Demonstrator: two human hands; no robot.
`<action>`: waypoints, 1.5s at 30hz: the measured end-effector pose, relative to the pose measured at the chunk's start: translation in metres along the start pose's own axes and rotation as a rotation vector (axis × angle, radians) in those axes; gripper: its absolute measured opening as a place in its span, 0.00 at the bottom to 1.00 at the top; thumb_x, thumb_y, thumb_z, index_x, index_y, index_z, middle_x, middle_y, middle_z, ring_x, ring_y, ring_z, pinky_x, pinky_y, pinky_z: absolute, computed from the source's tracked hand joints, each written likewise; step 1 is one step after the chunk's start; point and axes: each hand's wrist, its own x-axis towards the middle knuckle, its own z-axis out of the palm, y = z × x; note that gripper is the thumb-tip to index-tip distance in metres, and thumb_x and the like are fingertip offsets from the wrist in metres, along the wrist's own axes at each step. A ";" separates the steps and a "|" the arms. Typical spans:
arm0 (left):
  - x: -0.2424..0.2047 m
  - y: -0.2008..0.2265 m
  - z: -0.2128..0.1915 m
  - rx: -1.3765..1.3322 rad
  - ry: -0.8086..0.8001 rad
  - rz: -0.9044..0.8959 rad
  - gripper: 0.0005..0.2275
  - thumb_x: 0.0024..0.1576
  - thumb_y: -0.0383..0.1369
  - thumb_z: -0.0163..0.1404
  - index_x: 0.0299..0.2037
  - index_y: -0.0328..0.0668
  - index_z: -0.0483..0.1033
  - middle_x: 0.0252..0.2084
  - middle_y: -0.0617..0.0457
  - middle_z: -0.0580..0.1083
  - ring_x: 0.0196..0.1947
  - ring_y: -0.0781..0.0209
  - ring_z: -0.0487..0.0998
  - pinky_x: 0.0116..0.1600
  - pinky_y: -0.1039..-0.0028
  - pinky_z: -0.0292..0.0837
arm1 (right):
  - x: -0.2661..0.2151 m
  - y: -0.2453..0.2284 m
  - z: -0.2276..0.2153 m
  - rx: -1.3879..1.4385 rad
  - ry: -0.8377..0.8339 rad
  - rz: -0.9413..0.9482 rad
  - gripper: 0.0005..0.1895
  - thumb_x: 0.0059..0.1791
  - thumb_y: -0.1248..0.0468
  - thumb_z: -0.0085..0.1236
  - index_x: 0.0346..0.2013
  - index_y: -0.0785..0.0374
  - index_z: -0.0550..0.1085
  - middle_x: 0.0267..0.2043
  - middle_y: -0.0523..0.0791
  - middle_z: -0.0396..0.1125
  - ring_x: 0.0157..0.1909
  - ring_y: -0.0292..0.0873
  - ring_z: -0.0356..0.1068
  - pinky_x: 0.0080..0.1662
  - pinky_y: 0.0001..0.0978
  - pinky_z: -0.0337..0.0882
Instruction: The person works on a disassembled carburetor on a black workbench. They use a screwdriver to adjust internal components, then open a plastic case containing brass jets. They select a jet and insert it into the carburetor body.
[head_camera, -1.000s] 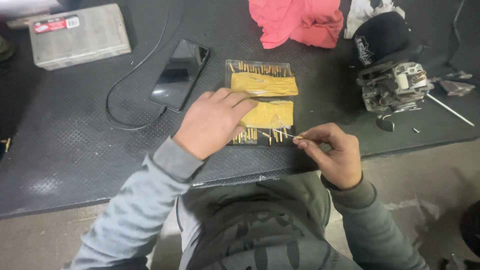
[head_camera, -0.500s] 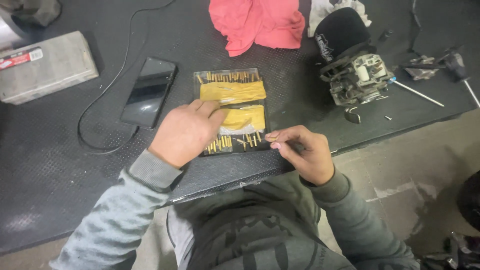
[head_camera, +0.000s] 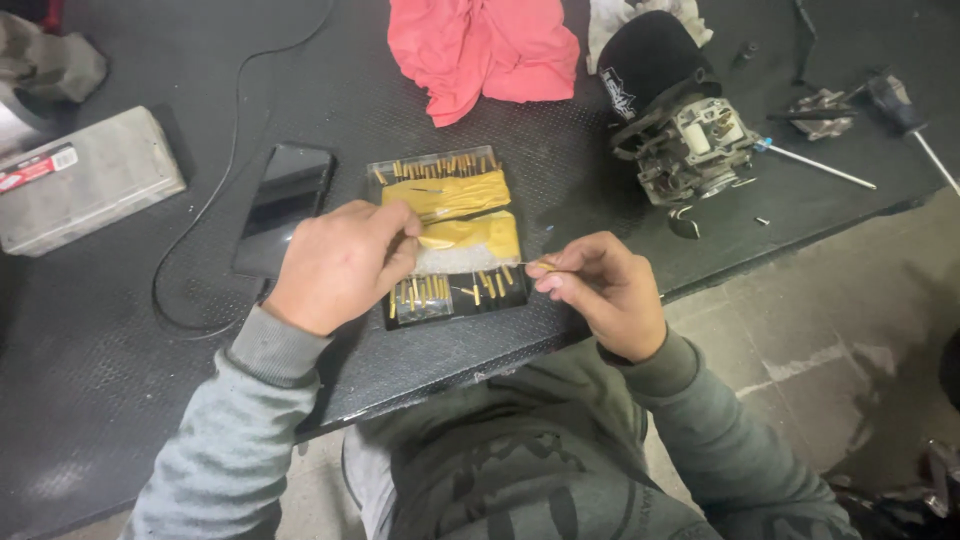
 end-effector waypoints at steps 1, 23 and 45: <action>0.001 -0.001 -0.001 -0.041 -0.014 -0.037 0.05 0.56 0.32 0.56 0.37 0.42 0.74 0.27 0.49 0.75 0.30 0.48 0.78 0.32 0.58 0.71 | -0.001 0.004 -0.001 0.128 -0.007 0.062 0.08 0.54 0.76 0.54 0.45 0.68 0.66 0.45 0.54 0.74 0.50 0.46 0.77 0.49 0.33 0.77; -0.023 -0.016 0.056 -1.816 -0.084 -0.404 0.15 0.60 0.28 0.46 0.56 0.31 0.69 0.55 0.48 0.74 0.50 0.55 0.80 0.52 0.61 0.80 | 0.028 -0.027 0.027 0.559 -0.332 0.024 0.04 0.59 0.65 0.48 0.46 0.61 0.64 0.77 0.61 0.51 0.76 0.57 0.57 0.64 0.54 0.70; -0.026 -0.005 0.059 -1.317 0.226 -0.570 0.21 0.59 0.29 0.56 0.62 0.30 0.73 0.46 0.54 0.79 0.36 0.71 0.76 0.38 0.79 0.74 | 0.041 -0.044 0.007 0.275 0.041 -0.069 0.05 0.54 0.74 0.55 0.45 0.71 0.72 0.46 0.51 0.73 0.50 0.45 0.77 0.52 0.36 0.78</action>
